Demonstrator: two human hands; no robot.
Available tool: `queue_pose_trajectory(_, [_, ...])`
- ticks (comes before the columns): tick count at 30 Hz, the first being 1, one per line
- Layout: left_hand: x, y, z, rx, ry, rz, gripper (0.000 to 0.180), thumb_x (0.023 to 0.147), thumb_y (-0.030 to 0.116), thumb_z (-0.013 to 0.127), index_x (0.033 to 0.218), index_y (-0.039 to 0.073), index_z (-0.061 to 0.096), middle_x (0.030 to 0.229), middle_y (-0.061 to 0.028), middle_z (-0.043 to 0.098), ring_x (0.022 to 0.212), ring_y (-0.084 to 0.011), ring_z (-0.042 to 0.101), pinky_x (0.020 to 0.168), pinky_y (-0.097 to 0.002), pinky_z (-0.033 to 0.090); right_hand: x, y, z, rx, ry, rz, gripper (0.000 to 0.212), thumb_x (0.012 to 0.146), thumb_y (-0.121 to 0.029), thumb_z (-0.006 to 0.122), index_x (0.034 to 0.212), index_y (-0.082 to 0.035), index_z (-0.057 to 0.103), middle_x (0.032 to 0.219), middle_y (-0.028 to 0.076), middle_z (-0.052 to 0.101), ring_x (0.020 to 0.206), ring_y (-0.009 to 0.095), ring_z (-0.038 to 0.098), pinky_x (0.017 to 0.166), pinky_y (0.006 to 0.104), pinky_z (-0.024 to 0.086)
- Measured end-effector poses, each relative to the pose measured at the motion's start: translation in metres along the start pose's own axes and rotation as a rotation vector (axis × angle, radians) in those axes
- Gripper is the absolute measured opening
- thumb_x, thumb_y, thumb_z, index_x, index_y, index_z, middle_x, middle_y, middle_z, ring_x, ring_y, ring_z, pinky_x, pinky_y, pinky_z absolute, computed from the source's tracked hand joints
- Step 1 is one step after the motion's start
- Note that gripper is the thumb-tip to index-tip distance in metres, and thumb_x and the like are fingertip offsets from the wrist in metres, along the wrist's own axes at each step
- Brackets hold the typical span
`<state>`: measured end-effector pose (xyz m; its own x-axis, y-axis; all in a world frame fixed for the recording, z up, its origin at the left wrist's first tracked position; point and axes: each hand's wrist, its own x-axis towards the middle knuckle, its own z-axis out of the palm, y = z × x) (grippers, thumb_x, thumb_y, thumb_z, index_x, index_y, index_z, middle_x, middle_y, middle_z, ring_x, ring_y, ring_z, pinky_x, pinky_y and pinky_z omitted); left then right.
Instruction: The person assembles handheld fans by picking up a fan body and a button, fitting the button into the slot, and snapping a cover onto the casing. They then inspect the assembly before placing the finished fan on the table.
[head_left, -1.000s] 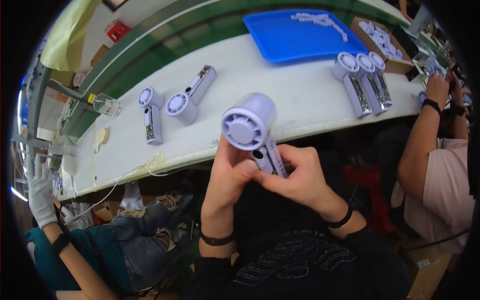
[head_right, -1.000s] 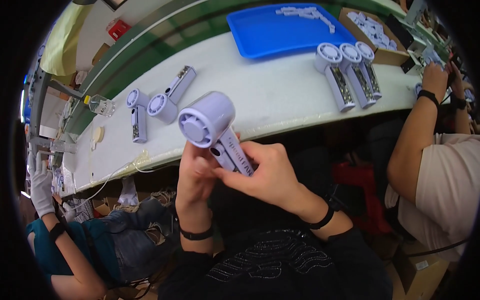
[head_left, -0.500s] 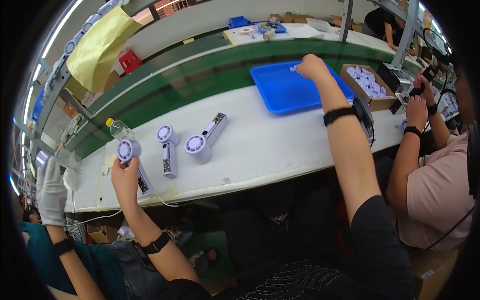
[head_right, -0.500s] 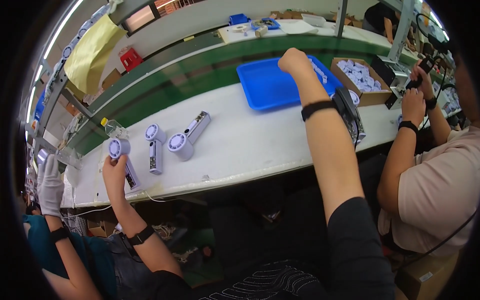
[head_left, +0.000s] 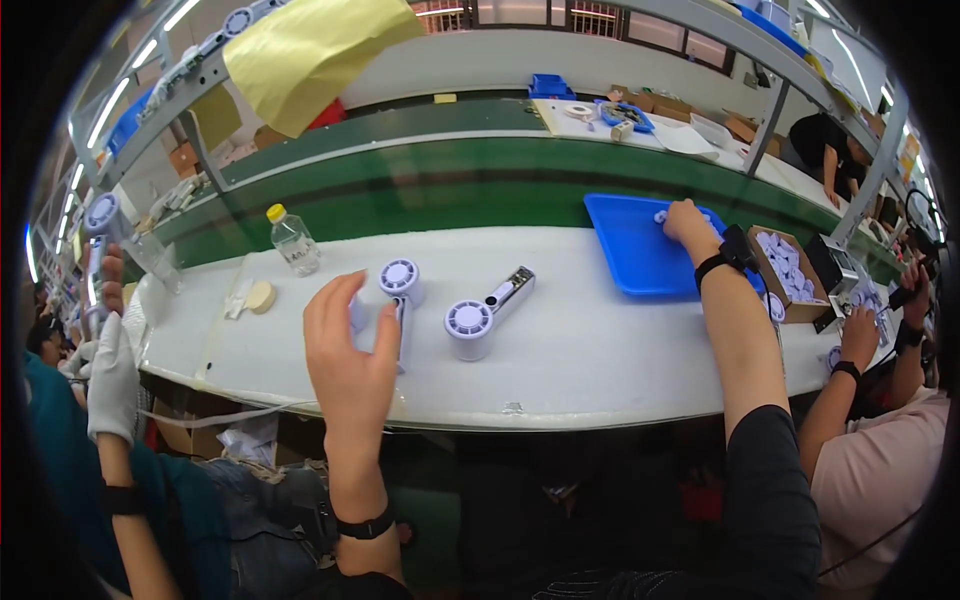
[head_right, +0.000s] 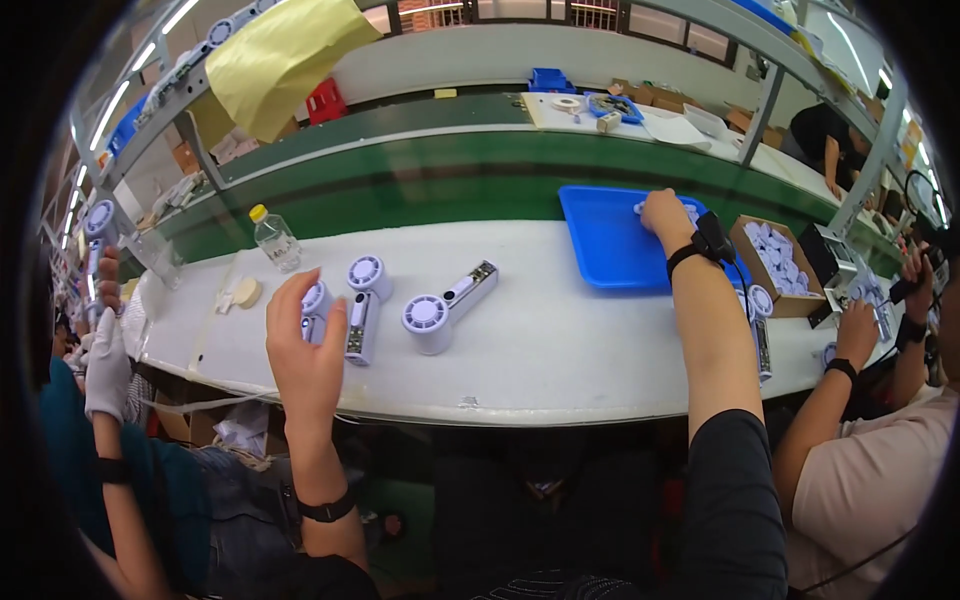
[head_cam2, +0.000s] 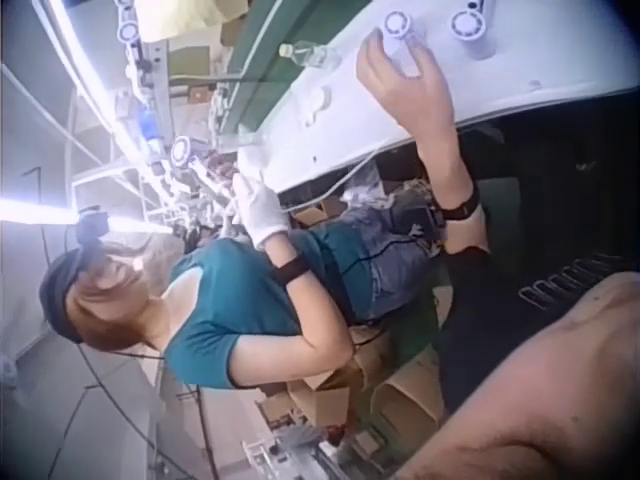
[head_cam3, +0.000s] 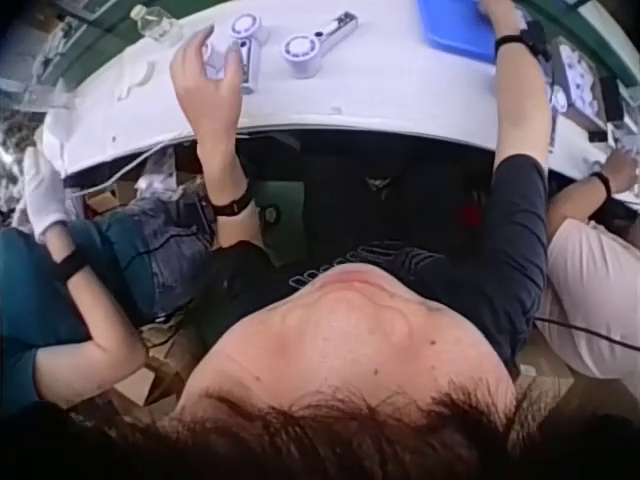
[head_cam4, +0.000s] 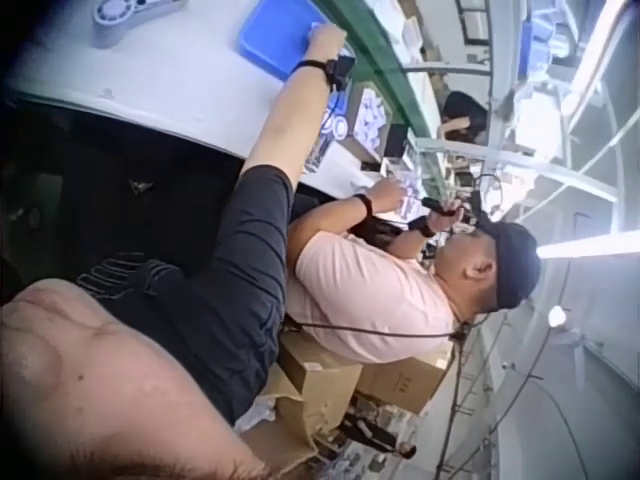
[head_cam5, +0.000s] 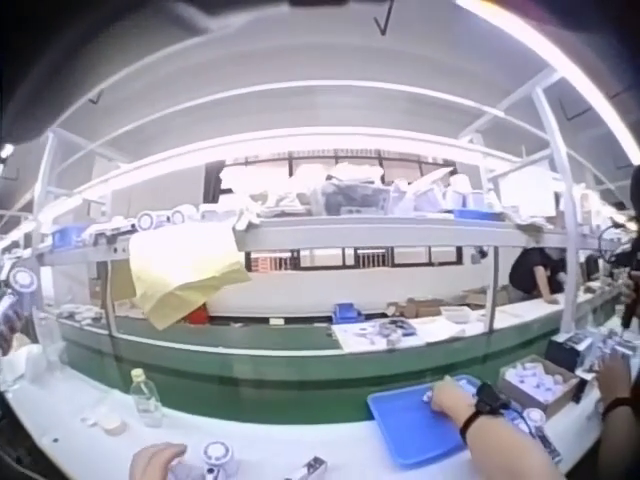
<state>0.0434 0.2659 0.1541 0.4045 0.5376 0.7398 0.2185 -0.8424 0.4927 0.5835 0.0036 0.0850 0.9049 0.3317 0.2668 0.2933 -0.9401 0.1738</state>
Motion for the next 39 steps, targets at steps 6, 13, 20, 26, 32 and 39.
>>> queue_pose_trajectory(6, [-0.006, 0.086, 0.082, -0.428, -0.157, 0.285, 0.028, 0.089, 0.004, 0.078, 0.116, -0.001, 0.073, 0.123, -0.0174, 0.072, 0.118, -0.0355, 0.066, 0.103, -0.0426, 0.052, -0.005, 0.014, -0.075, 0.087, -0.329, -0.275, 0.022, 0.087, -0.019, 0.074, 0.092, 0.0, 0.084, 0.089, 0.02, 0.079, 0.083, 0.03, 0.075, 0.079, 0.0409, 0.061])
queue_pose_trajectory(13, [-0.036, 0.197, 0.215, -0.618, -0.59, 0.448, 0.04, 0.08, 0.003, 0.078, 0.12, 0.002, 0.074, 0.124, -0.0152, 0.072, 0.121, -0.0385, 0.066, 0.102, -0.0482, 0.054, -0.179, 0.042, -0.194, 1.558, 0.397, 0.138, 0.036, 0.104, -0.015, 0.069, 0.139, -0.005, 0.068, 0.107, 0.007, 0.076, 0.083, 0.014, 0.07, 0.068, 0.0269, 0.056])
queue_pose_trajectory(20, [-0.06, 0.242, 0.301, -0.65, -0.698, 0.771, 0.058, 0.075, 0.005, 0.083, 0.132, 0.006, 0.072, 0.132, -0.0152, 0.065, 0.12, -0.0381, 0.066, 0.103, -0.0472, 0.055, -0.344, 0.059, -0.16, 1.815, 0.307, 0.37, 0.041, 0.104, -0.007, 0.069, 0.14, 0.003, 0.053, 0.126, 0.018, 0.07, 0.085, 0.019, 0.073, 0.066, 0.0264, 0.056])
queue_pose_trajectory(26, [-0.032, 0.193, 0.216, -0.54, -0.837, 0.557, 0.064, 0.072, 0.016, 0.092, 0.132, 0.003, 0.072, 0.129, -0.0159, 0.065, 0.115, -0.0368, 0.068, 0.098, -0.0439, 0.057, -0.362, 0.046, -0.133, 1.738, 0.057, 0.203, 0.043, 0.098, 0.0, 0.073, 0.14, 0.003, 0.061, 0.12, 0.014, 0.072, 0.084, 0.015, 0.072, 0.07, 0.0245, 0.054])
queue_pose_trajectory(32, [-0.03, 0.12, 0.088, -0.322, -0.851, 0.296, 0.066, 0.074, 0.025, 0.096, 0.131, 0.001, 0.073, 0.124, -0.0145, 0.064, 0.11, -0.0343, 0.068, 0.094, -0.0422, 0.058, -0.358, -0.006, -0.141, 1.548, -0.01, -0.176, 0.043, 0.094, 0.006, 0.074, 0.136, 0.004, 0.069, 0.12, 0.011, 0.071, 0.086, 0.012, 0.071, 0.074, 0.0242, 0.054])
queue_pose_trajectory(39, [-0.049, 0.088, 0.062, -0.187, -0.73, 0.275, 0.063, 0.076, 0.02, 0.095, 0.132, 0.002, 0.071, 0.126, -0.0143, 0.066, 0.115, -0.0341, 0.068, 0.095, -0.0425, 0.058, -0.36, -0.05, -0.15, 1.488, -0.089, -0.402, 0.048, 0.094, 0.008, 0.073, 0.141, 0.004, 0.065, 0.122, 0.011, 0.069, 0.099, 0.013, 0.072, 0.083, 0.0264, 0.059])
